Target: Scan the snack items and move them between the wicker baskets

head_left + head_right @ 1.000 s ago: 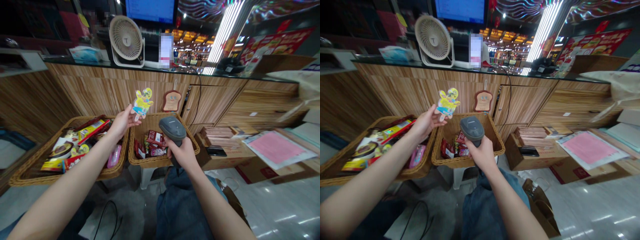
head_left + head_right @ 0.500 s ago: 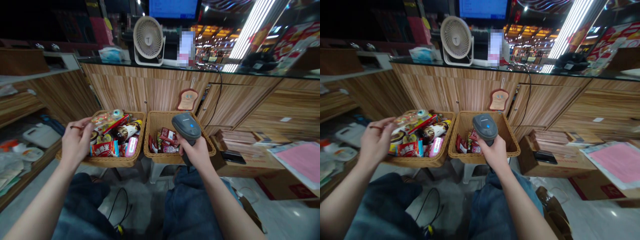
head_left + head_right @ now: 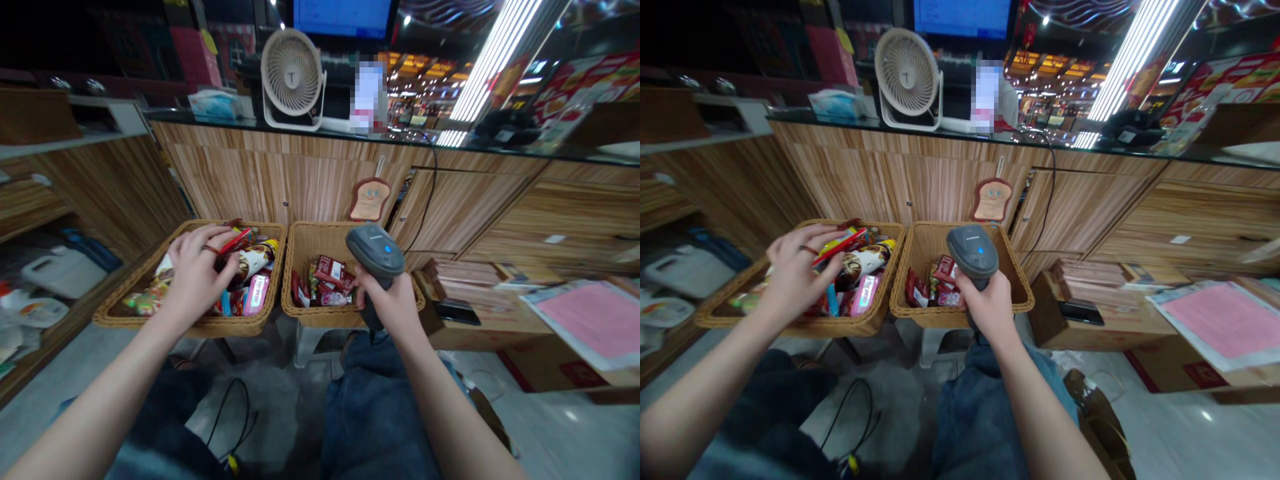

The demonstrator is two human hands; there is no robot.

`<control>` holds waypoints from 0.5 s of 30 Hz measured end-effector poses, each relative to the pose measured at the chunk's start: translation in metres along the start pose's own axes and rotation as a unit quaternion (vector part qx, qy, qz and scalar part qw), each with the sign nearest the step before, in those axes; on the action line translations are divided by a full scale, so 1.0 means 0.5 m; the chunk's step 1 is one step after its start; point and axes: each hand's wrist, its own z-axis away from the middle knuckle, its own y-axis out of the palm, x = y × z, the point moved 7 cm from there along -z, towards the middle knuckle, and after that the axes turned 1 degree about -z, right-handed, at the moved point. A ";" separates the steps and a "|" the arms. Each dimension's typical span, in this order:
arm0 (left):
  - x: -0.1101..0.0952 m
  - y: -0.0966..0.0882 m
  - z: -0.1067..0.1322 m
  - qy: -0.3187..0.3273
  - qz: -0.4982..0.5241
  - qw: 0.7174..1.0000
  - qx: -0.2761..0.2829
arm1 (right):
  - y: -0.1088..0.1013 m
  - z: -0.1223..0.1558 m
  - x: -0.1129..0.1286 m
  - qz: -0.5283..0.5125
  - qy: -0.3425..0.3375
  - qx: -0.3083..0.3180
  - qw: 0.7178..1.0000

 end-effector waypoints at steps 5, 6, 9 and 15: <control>-0.136 0.140 -0.066 0.136 0.072 0.978 0.144 | -0.013 0.000 -0.003 -0.024 -0.001 -0.015 1.000; -0.158 0.179 -0.074 0.149 0.066 0.970 0.182 | -0.017 0.000 -0.001 -0.025 -0.003 -0.020 0.999; -0.209 0.311 -0.086 0.158 0.014 0.934 0.320 | -0.027 -0.003 0.003 -0.025 -0.004 -0.028 0.999; -0.263 0.535 -0.086 0.195 -0.015 0.837 0.512 | -0.037 -0.008 0.001 -0.060 0.003 -0.032 0.998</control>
